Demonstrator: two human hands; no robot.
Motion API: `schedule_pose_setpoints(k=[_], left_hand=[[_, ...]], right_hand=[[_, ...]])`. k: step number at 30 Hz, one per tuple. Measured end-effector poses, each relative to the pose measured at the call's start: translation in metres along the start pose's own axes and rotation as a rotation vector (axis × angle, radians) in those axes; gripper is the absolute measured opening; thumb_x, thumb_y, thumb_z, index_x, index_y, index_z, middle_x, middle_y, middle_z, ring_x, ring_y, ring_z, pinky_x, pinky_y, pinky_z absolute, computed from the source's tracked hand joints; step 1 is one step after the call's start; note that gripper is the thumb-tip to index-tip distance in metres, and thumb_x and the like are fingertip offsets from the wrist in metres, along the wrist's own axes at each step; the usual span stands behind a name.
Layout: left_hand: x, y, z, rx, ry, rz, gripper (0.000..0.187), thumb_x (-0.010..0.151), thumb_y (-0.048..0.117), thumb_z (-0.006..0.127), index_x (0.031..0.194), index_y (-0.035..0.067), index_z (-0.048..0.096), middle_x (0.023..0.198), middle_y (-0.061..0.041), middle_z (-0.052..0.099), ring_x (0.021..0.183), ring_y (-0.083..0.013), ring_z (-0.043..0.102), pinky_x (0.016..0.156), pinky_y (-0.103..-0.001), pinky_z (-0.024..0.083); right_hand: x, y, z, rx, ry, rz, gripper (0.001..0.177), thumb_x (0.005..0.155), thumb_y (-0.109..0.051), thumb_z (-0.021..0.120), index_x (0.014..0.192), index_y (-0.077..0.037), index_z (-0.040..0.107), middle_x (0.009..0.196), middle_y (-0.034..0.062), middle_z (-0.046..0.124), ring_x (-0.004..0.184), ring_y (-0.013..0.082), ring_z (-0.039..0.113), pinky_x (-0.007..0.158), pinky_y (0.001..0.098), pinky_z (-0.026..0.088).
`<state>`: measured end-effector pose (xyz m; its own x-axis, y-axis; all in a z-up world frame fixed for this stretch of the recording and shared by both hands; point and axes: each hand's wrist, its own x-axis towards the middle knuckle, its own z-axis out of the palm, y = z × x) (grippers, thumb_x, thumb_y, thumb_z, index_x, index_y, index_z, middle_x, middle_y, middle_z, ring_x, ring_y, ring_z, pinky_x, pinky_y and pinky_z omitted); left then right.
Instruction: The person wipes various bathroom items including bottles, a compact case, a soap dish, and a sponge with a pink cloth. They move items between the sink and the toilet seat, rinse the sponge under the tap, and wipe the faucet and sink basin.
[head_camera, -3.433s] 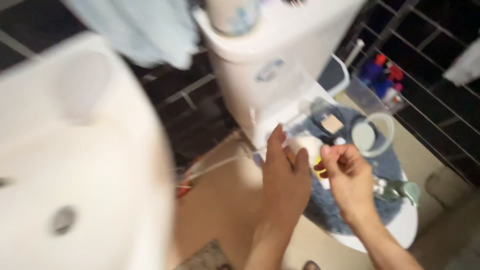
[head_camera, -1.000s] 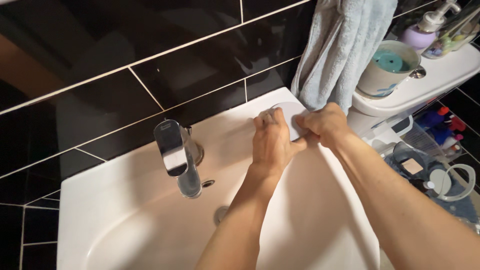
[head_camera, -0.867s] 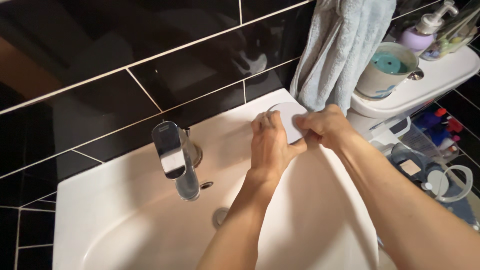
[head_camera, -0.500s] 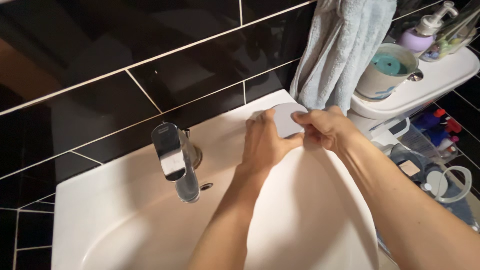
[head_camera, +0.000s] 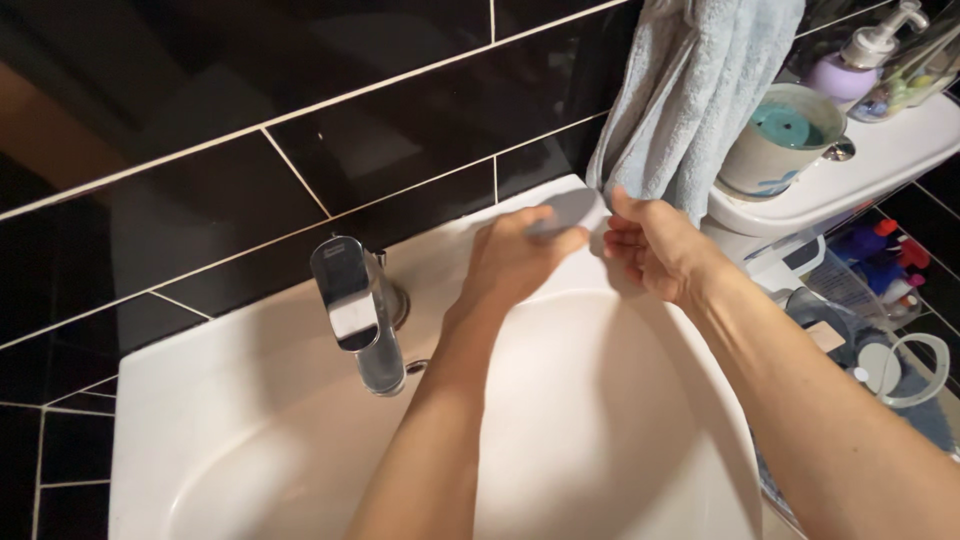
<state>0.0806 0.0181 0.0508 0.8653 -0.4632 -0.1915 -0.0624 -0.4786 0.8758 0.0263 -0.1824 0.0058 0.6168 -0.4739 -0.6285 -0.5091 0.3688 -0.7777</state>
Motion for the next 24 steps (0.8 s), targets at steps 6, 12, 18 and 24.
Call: schedule_pose_setpoints(k=[6, 12, 18, 24], left_hand=[[-0.004, -0.031, -0.004, -0.506, 0.044, -0.111, 0.068, 0.079, 0.051, 0.066, 0.131, 0.008, 0.07, 0.123, -0.012, 0.071, 0.113, -0.0228, 0.066, 0.095, -0.035, 0.052], [-0.015, -0.052, 0.004, -1.269, -0.146, -0.207, 0.065, 0.092, 0.047, 0.058, 0.142, 0.005, 0.053, 0.136, -0.012, 0.06, 0.121, -0.0263, 0.063, 0.1, -0.041, 0.057], [-0.07, -0.02, 0.022, -1.298, -0.175, -0.168, 0.059, 0.095, 0.048, 0.047, 0.14, 0.009, 0.052, 0.137, -0.007, 0.059, 0.122, -0.0232, 0.063, 0.094, -0.041, 0.061], [-0.139, 0.033, 0.06, -0.801, -0.085, -0.025, 0.046, 0.092, 0.026, 0.068, 0.13, 0.001, 0.059, 0.112, -0.015, 0.073, 0.095, -0.017, 0.071, 0.074, -0.03, 0.06]], right_hand=[[0.024, 0.016, -0.011, -0.068, -0.004, -0.115, 0.021, 0.098, -0.023, 0.061, 0.107, -0.005, 0.066, 0.092, 0.0106, 0.063, 0.068, 0.0196, 0.052, 0.059, 0.0405, 0.038], [-0.021, 0.014, 0.011, 0.03, -0.052, -0.158, 0.048, 0.101, -0.044, 0.06, 0.122, -0.001, 0.065, 0.103, 0.0064, 0.071, 0.094, 0.0192, 0.067, 0.082, 0.0357, 0.053], [-0.101, 0.016, 0.009, 0.1, -0.152, -0.403, 0.04, 0.092, -0.021, 0.071, 0.126, -0.001, 0.066, 0.106, 0.0041, 0.074, 0.098, 0.014, 0.068, 0.085, 0.0318, 0.056], [-0.169, 0.023, -0.073, 0.125, -0.051, -0.542, 0.038, 0.09, -0.009, 0.072, 0.124, 0.006, 0.068, 0.101, 0.0084, 0.075, 0.086, 0.0125, 0.068, 0.076, 0.0271, 0.055]])
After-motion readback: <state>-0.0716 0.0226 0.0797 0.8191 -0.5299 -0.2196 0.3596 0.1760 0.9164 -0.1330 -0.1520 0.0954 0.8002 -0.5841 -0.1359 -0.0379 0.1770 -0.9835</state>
